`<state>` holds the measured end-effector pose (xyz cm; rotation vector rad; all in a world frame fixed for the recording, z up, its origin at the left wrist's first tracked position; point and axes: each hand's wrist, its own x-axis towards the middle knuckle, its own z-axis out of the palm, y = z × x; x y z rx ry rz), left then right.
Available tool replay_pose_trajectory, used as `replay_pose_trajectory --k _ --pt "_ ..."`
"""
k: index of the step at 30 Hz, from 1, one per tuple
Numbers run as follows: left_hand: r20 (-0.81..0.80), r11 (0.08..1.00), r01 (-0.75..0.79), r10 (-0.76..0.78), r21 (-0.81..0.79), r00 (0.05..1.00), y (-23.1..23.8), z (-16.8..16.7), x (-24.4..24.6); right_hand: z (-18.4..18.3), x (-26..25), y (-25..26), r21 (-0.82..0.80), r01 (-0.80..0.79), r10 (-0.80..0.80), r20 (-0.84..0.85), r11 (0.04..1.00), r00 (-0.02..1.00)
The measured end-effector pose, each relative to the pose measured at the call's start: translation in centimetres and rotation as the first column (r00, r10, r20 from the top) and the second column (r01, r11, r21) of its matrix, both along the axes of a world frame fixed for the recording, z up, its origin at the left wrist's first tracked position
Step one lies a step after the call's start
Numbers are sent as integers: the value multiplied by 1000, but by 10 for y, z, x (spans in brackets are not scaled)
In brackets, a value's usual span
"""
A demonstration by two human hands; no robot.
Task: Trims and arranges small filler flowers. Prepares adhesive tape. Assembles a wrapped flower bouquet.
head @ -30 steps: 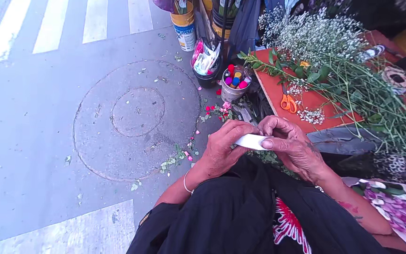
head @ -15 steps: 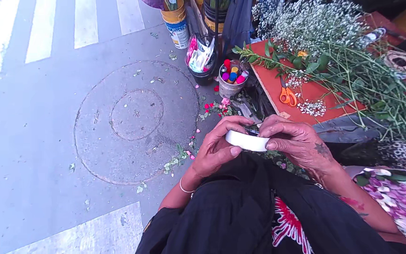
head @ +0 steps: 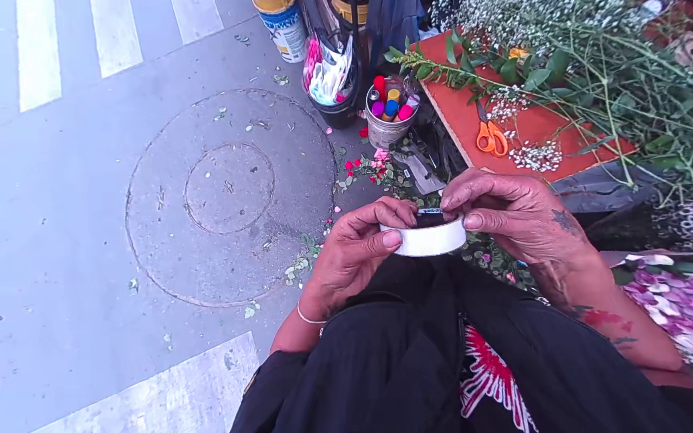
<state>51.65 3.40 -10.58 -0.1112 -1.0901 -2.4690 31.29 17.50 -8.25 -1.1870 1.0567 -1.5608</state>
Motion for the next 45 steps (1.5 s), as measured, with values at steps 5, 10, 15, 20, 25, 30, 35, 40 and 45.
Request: replay_pose_trajectory --k 5,10,15,20,25,30,35,40,45 --pt "-88 956 85 -63 280 994 -2 -8 -2 -19 5 1 -23 -90 92 91 996 992" --pt "-161 899 189 -135 396 978 1 -13 -5 -25 5 0 -81 -176 188 176 981 966" --pt "-40 897 158 -156 412 987 2 -13 -4 -21 11 4 22 -78 73 196 997 978" --pt "149 993 -115 111 15 983 17 -6 -6 -18 22 6 84 107 -95 -135 991 986" --pt "124 953 -161 197 -257 972 17 1 -2 -17 21 9 0 -9 9 12 1000 1000" --pt "113 956 -64 100 -286 989 12 4 7 -13 17 12 5 -90 89 103 996 991" --pt "109 962 -14 45 -274 993 14 8 10 -11 17 17 -12 -86 87 85 996 993" --pt "148 941 -85 140 -327 979 25 9 7 -7 19 24 -3 -51 51 2 999 999" --pt "143 941 -64 118 -333 983 28 6 6 -6 16 29 1 -59 59 14 998 998"
